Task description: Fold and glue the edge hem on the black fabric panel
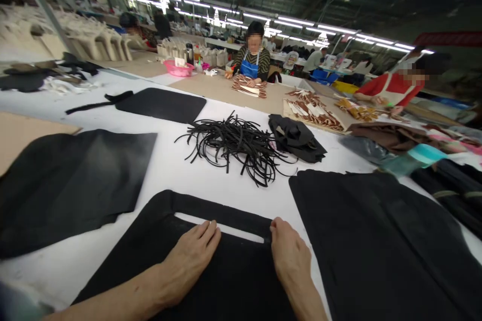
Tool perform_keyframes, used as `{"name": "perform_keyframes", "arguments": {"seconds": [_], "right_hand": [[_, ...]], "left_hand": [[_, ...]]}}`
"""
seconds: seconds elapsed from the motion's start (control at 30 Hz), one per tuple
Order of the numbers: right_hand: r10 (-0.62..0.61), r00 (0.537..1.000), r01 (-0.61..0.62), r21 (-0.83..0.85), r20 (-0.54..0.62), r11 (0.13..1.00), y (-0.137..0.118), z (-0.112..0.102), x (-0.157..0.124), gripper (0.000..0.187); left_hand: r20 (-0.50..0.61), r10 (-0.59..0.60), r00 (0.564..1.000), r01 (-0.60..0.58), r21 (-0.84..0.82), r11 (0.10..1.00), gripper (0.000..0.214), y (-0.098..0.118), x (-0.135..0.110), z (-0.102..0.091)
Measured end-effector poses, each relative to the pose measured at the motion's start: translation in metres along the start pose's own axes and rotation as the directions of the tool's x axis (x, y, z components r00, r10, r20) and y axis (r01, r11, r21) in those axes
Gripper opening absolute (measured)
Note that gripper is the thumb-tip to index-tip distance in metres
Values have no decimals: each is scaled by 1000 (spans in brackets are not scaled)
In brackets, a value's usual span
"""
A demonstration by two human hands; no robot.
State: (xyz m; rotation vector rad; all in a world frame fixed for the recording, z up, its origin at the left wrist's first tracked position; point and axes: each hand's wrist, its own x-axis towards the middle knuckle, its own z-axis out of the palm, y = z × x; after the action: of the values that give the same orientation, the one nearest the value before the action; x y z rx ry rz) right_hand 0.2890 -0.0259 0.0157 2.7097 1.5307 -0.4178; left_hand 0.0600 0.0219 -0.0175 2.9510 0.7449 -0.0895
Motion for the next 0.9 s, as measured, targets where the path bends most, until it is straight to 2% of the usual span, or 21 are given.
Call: {"name": "perform_keyframes", "arguments": {"seconds": [0.07,0.13,0.23,0.33,0.43,0.53,0.63,0.9], "right_hand": [[-67,998,67,68,-8,995,-17,0,-3,17],[-173,984,161,193,46,968,-45,2,-7,15],[-367,923,305,366,114,880,-96,7,-9,14],[-470,877,400,395,98,827,-145,16,-3,12],[-500,858,429,368,119,825,-179,29,6,11],[-483,862,419,318,155,851,-196,42,14,10],[-453,872,398,271,185,877,-201,48,20,10],[-429,868,380,223,251,898,-206,47,29,5]], "left_hand": [[10,5,1000,-5,-31,1000,80,-13,-21,-1],[-34,-33,999,33,-17,999,67,-25,-38,2],[-122,-140,983,142,13,990,53,-40,-54,14],[-175,-208,962,217,34,976,51,-48,-60,25],[-188,-227,956,240,48,970,51,-49,-63,31],[-165,-232,958,243,49,969,52,-48,-65,32],[-152,-217,964,226,45,973,51,-47,-66,34],[-194,-215,957,235,88,968,50,-44,-67,44]]}}
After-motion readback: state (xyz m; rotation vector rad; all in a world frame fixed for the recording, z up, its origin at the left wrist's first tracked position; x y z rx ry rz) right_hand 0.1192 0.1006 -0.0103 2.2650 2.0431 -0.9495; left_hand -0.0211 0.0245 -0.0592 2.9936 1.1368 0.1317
